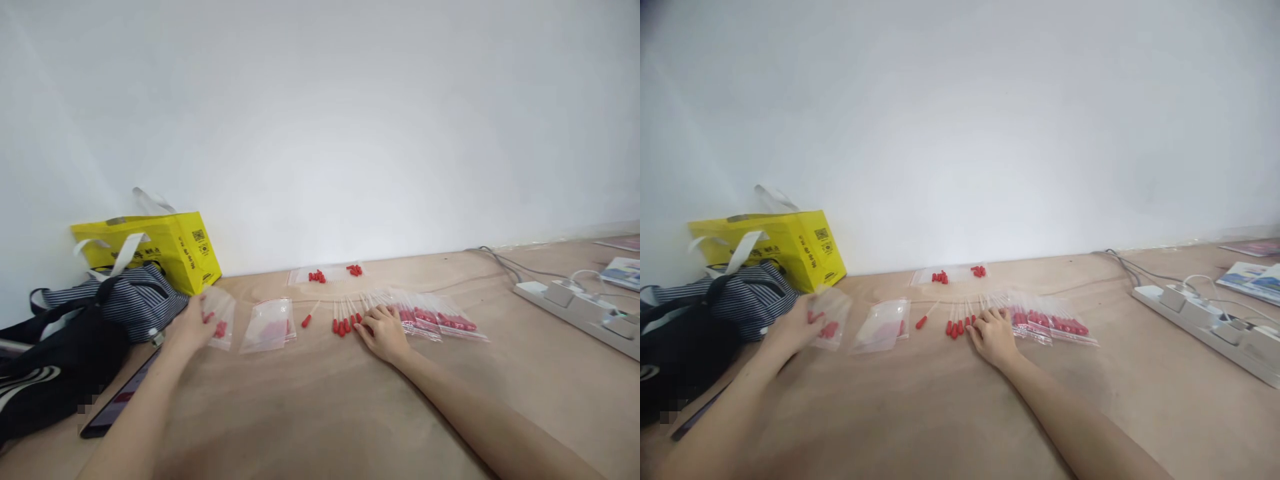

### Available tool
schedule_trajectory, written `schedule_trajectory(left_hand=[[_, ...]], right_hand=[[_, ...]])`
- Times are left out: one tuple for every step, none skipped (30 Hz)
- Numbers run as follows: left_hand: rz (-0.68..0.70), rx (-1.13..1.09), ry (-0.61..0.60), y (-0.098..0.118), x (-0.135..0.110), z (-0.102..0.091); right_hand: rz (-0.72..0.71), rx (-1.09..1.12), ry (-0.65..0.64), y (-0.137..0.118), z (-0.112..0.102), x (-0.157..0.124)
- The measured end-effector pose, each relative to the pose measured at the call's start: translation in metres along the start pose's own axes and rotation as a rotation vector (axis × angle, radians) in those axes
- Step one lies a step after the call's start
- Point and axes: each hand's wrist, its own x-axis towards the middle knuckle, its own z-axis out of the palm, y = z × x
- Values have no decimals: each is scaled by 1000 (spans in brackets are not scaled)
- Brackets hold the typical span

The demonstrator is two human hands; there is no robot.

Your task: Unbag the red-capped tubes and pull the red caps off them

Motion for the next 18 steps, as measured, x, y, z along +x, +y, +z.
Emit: schedule_trajectory(left_hand=[[18, 54, 54, 7, -4, -7], [56, 44, 128, 16, -9, -12], [97, -4, 183, 25, -15, -13], [118, -90, 214, 35, -22, -11], [168, -219, 182, 45, -29, -6], [219, -370, 129, 54, -37, 2], [240, -505, 32, 63, -46, 12], [248, -620, -104, 71, -54, 23], [244, -716, -235, 77, -63, 34], [237, -781, -363, 82, -72, 45], [230, -833, -446, 86, -81, 56], [233, -868, -506, 88, -89, 65], [228, -883, -548, 89, -96, 73], [220, -891, -575, 89, -102, 80], [217, -885, -599, 88, -108, 85], [217, -866, -615, 86, -112, 89], [226, -835, -624, 85, -116, 91], [239, -797, -626, 83, -118, 91]], right_hand=[[15, -9, 14, 0, 1, 0], [25, -12, 26, 1, 1, 0], [29, -9, 34, 1, 2, 0], [28, -1, 39, 1, 2, 0], [25, 10, 43, 1, 2, 0], [23, 21, 48, 1, 1, 0], [23, 33, 56, 0, 0, 0], [23, 48, 65, -1, -2, -1], [16, 67, 71, -2, -4, -1], [2, 91, 73, -4, -6, -3], [-23, 119, 67, -6, -8, -4], [-55, 147, 55, -8, -10, -6], [-91, 174, 38, -11, -13, -8], [-126, 199, 20, -14, -15, -9], [-157, 222, 2, -17, -17, -11], [-185, 244, -15, -19, -18, -12], [-208, 265, -32, -22, -20, -14], [-227, 284, -49, -24, -21, -14]])
